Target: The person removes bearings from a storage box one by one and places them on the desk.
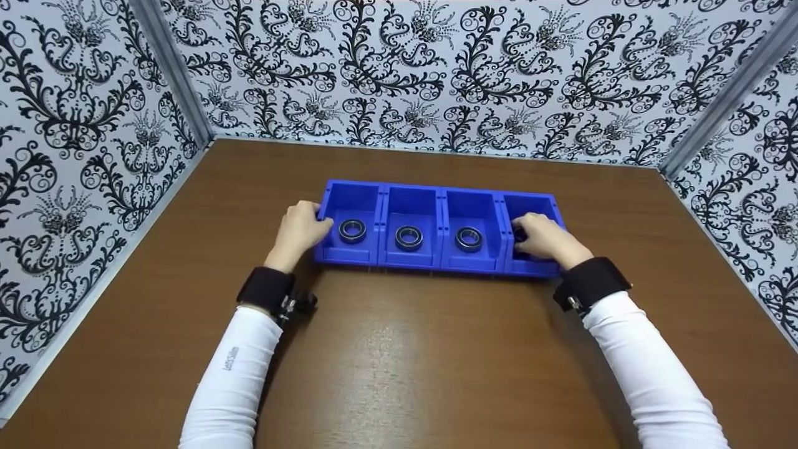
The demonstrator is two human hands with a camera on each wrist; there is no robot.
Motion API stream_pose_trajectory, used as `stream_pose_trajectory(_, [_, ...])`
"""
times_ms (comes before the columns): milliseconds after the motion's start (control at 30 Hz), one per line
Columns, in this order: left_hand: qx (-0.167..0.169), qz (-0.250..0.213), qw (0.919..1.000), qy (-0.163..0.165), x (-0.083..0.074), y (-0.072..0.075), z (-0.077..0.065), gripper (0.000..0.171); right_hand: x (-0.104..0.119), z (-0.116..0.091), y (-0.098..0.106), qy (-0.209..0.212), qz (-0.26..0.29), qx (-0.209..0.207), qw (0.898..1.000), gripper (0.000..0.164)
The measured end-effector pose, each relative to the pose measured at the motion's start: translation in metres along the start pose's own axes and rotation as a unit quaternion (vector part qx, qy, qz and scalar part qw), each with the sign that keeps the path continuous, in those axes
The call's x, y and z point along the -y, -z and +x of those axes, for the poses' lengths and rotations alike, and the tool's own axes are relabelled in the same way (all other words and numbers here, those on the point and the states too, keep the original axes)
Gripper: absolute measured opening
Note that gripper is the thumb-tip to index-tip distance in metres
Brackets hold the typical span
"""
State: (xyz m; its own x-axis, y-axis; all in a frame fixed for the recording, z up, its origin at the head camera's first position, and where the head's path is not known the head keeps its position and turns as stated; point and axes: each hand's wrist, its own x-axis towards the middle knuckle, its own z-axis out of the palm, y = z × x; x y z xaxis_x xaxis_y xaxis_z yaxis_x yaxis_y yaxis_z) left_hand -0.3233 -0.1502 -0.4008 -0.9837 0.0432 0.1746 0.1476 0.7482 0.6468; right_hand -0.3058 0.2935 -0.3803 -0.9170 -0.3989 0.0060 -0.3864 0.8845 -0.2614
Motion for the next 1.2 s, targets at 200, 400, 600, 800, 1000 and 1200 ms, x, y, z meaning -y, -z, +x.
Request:
stream_pose_trajectory(200, [0.003, 0.000, 1.0000, 0.001, 0.000, 0.001, 0.000, 0.019, -0.001, 0.000, 0.005, 0.013, 0.001, -0.007, 1.000, 0.044])
stream_pose_trajectory(400, [0.003, -0.002, 1.0000, 0.004, 0.001, 0.001, 0.001, 0.015, 0.000, -0.001, 0.012, 0.019, 0.001, -0.009, 1.000, 0.046])
stream_pose_trajectory(600, [0.005, -0.001, 1.0000, 0.006, 0.001, 0.001, 0.001, 0.013, 0.004, -0.002, 0.019, 0.012, 0.006, -0.001, 1.000, 0.048])
stream_pose_trajectory(800, [0.006, 0.002, 1.0000, 0.008, 0.001, 0.002, 0.001, 0.016, 0.008, -0.003, 0.024, 0.007, 0.008, 0.003, 1.000, 0.049])
stream_pose_trajectory(1000, [0.005, 0.005, 0.9999, 0.010, 0.001, 0.001, 0.001, 0.020, 0.010, -0.005, 0.029, 0.014, 0.001, 0.002, 1.000, 0.049])
stream_pose_trajectory(1200, [0.012, 0.001, 0.9998, 0.014, 0.001, 0.001, 0.000, 0.024, 0.014, -0.007, 0.033, 0.004, 0.003, 0.007, 1.000, 0.048])
